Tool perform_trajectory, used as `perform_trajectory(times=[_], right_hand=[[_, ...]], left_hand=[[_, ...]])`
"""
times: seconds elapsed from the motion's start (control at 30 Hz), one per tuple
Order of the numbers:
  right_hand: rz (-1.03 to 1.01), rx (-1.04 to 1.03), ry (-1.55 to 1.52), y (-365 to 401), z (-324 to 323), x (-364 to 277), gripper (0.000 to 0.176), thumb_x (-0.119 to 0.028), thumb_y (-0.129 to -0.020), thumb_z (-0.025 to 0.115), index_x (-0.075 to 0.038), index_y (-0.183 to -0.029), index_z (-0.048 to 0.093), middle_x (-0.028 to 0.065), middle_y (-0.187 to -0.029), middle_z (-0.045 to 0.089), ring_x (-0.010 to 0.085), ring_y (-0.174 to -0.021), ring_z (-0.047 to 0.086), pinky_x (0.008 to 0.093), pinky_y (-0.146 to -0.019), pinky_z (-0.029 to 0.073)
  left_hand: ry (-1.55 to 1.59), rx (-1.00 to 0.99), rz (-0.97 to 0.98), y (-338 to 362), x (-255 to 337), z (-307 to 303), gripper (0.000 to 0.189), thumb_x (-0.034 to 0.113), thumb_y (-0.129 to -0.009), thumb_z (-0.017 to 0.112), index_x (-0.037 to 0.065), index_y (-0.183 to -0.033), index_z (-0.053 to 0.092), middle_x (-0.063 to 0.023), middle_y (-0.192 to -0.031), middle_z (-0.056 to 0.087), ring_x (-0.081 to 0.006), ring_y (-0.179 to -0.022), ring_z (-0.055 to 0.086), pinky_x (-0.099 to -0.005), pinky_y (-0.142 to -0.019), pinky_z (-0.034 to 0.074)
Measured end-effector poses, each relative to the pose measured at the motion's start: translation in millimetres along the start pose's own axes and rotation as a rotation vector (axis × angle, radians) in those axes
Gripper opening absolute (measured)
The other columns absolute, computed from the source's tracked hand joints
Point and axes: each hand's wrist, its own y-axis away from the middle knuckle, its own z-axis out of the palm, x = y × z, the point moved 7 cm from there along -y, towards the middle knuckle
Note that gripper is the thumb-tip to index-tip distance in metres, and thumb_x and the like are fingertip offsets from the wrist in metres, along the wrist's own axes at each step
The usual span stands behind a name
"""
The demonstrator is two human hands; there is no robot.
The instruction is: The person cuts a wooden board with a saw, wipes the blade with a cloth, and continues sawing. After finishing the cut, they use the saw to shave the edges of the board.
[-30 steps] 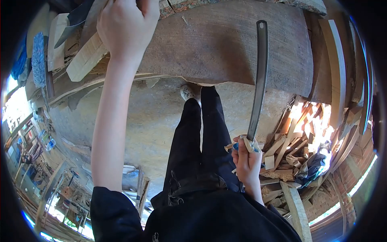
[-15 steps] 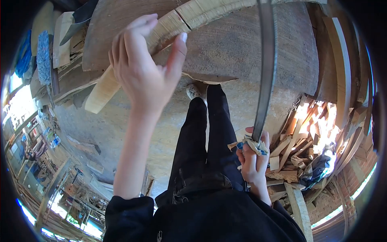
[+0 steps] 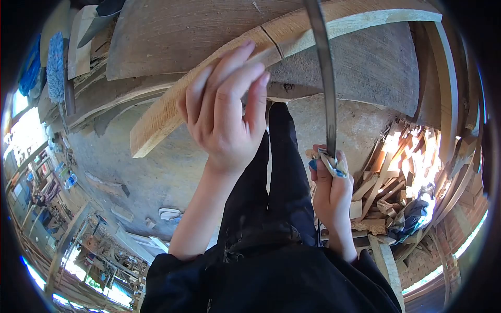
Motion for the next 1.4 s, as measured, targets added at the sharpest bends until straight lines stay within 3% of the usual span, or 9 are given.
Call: perform_trajectory(times=[0.17, 0.27, 0.53, 0.63, 0.83, 0.93, 1.13, 1.23, 1.4], right_hand=[[-0.066, -0.016, -0.010, -1, -2, -2, 0.020, -0.003, -0.086, 0.049, 0.002, -0.105, 0.050, 0.0153, -0.089, 0.059, 0.0256, -0.071, 0.063, 0.0291, -0.059, 0.046], [-0.070, 0.168, -0.183, 4, -7, 0, 0.017, -0.002, -0.085, 0.049, 0.003, -0.100, 0.050, 0.0171, -0.089, 0.057, 0.0259, -0.071, 0.062, 0.0297, -0.061, 0.046], [-0.074, 0.064, -0.015, 3, -3, 1, 0.010, -0.001, -0.082, 0.051, 0.002, -0.092, 0.051, 0.0137, -0.084, 0.057, 0.0287, -0.061, 0.060, 0.0319, -0.053, 0.046], [-0.126, 0.018, 0.047, 0, 0, -6, 0.010, -0.002, -0.081, 0.053, 0.000, -0.091, 0.052, 0.0118, -0.080, 0.059, 0.0301, -0.060, 0.060, 0.0334, -0.052, 0.047], [-0.234, 0.077, 0.163, 0, 3, -7, 0.015, -0.001, -0.080, 0.055, 0.002, -0.094, 0.050, 0.0129, -0.074, 0.060, 0.0285, -0.058, 0.061, 0.0324, -0.050, 0.047], [-0.256, 0.073, 0.196, 0, 2, -6, 0.017, -0.001, -0.080, 0.055, 0.002, -0.095, 0.049, 0.0130, -0.071, 0.060, 0.0283, -0.057, 0.061, 0.0328, -0.049, 0.046], [-0.241, 0.047, 0.226, 9, -2, 6, 0.016, 0.000, -0.080, 0.053, 0.002, -0.095, 0.049, 0.0144, -0.073, 0.059, 0.0309, -0.058, 0.060, 0.0352, -0.050, 0.046], [-0.201, 0.020, 0.249, 19, -1, 15, 0.015, 0.000, -0.080, 0.052, 0.003, -0.094, 0.048, 0.0151, -0.075, 0.058, 0.0322, -0.059, 0.059, 0.0358, -0.050, 0.046], [-0.129, -0.010, 0.253, 25, -2, 28, 0.013, 0.000, -0.081, 0.051, 0.002, -0.093, 0.048, 0.0163, -0.076, 0.058, 0.0344, -0.059, 0.059, 0.0376, -0.050, 0.046]], left_hand=[[-0.038, -0.003, -0.001, -11, -1, 1, 0.024, 0.019, -0.073, 0.068, 0.011, -0.096, 0.064, 0.0031, -0.093, 0.063, -0.0145, -0.086, 0.055, -0.0259, -0.078, 0.035], [-0.024, -0.070, -0.010, -22, -2, -2, 0.025, 0.013, -0.074, 0.068, 0.005, -0.097, 0.065, -0.0024, -0.094, 0.063, -0.0167, -0.085, 0.056, -0.0268, -0.075, 0.040], [-0.069, 0.014, 0.053, -16, -4, 2, 0.024, 0.022, -0.073, 0.068, 0.008, -0.093, 0.067, 0.0026, -0.092, 0.064, -0.0146, -0.081, 0.055, -0.0259, -0.073, 0.037], [-0.089, -0.052, 0.070, -19, 3, 1, 0.026, 0.010, -0.073, 0.069, 0.004, -0.097, 0.065, -0.0040, -0.093, 0.064, -0.0177, -0.082, 0.057, -0.0271, -0.073, 0.042], [-0.094, -0.024, 0.084, -16, 3, 0, 0.028, 0.009, -0.071, 0.070, 0.003, -0.098, 0.064, -0.0038, -0.093, 0.064, -0.0180, -0.083, 0.057, -0.0270, -0.074, 0.041], [-0.089, 0.063, 0.069, -12, -2, 2, 0.023, 0.022, -0.072, 0.068, 0.009, -0.091, 0.067, 0.0023, -0.090, 0.064, -0.0147, -0.081, 0.054, -0.0261, -0.074, 0.037], [0.044, 0.003, -0.006, -15, -1, -1, 0.015, 0.016, -0.075, 0.066, 0.006, -0.086, 0.065, -0.0024, -0.088, 0.062, -0.0177, -0.080, 0.055, -0.0288, -0.074, 0.039], [0.135, -0.124, -0.202, -29, -8, 3, 0.010, 0.013, -0.076, 0.063, 0.004, -0.079, 0.060, -0.0050, -0.078, 0.058, -0.0212, -0.074, 0.054, -0.0332, -0.069, 0.040], [-0.238, -0.175, -0.093, -39, -13, 29, 0.024, 0.018, -0.084, 0.048, 0.006, -0.064, 0.043, -0.0083, -0.065, 0.046, -0.0272, -0.065, 0.051, -0.0373, -0.061, 0.041]])
